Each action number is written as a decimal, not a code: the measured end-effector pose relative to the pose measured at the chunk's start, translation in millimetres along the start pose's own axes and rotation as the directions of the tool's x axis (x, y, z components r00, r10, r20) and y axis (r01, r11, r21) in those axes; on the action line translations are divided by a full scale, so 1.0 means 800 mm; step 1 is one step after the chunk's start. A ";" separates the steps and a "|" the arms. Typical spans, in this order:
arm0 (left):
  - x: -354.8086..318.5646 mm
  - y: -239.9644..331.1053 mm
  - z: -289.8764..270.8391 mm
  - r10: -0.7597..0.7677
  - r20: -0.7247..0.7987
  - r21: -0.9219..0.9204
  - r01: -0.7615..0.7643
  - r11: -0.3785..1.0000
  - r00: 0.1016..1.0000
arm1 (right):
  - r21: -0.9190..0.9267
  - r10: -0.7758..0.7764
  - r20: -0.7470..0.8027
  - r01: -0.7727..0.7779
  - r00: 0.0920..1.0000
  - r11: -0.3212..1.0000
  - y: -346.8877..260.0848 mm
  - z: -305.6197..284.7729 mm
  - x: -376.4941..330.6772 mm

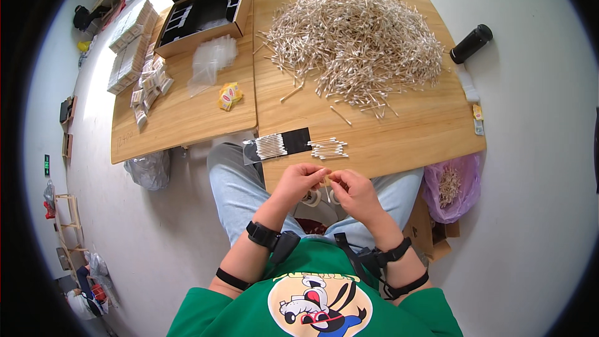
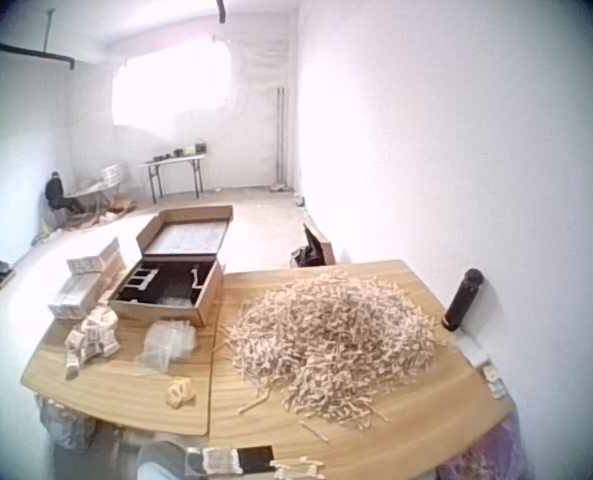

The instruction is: Packing cotton swabs into plastic bags and sealing them.

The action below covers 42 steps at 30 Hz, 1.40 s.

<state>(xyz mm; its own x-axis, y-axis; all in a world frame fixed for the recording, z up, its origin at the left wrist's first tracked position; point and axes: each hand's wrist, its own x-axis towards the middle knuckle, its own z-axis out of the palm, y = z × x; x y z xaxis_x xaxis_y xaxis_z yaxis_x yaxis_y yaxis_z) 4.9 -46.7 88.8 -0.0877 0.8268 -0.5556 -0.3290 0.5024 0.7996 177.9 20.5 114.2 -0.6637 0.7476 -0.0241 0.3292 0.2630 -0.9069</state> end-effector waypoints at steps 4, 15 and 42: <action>0.005 -0.003 0.004 0.009 -0.026 0.052 -0.007 0.999 1.000 | -0.083 -0.099 0.001 0.098 0.995 0.992 0.001 0.006 0.003; 0.012 -0.025 0.013 0.000 -0.114 0.137 0.016 0.990 0.993 | -0.425 -0.372 0.105 0.379 0.922 0.822 0.015 0.015 0.005; 0.079 -0.046 -0.009 0.572 -0.420 0.374 -0.440 0.816 0.704 | -0.237 -0.070 -0.179 0.026 0.981 0.971 0.082 -0.005 0.071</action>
<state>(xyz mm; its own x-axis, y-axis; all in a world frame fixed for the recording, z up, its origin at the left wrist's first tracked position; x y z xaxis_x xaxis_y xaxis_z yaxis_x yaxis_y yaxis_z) 4.8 -14.6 22.3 -0.6450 0.7636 -0.0294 0.1220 0.1408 0.9825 164.4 82.4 54.8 -0.5539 0.8246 0.1148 0.4618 0.4190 -0.7818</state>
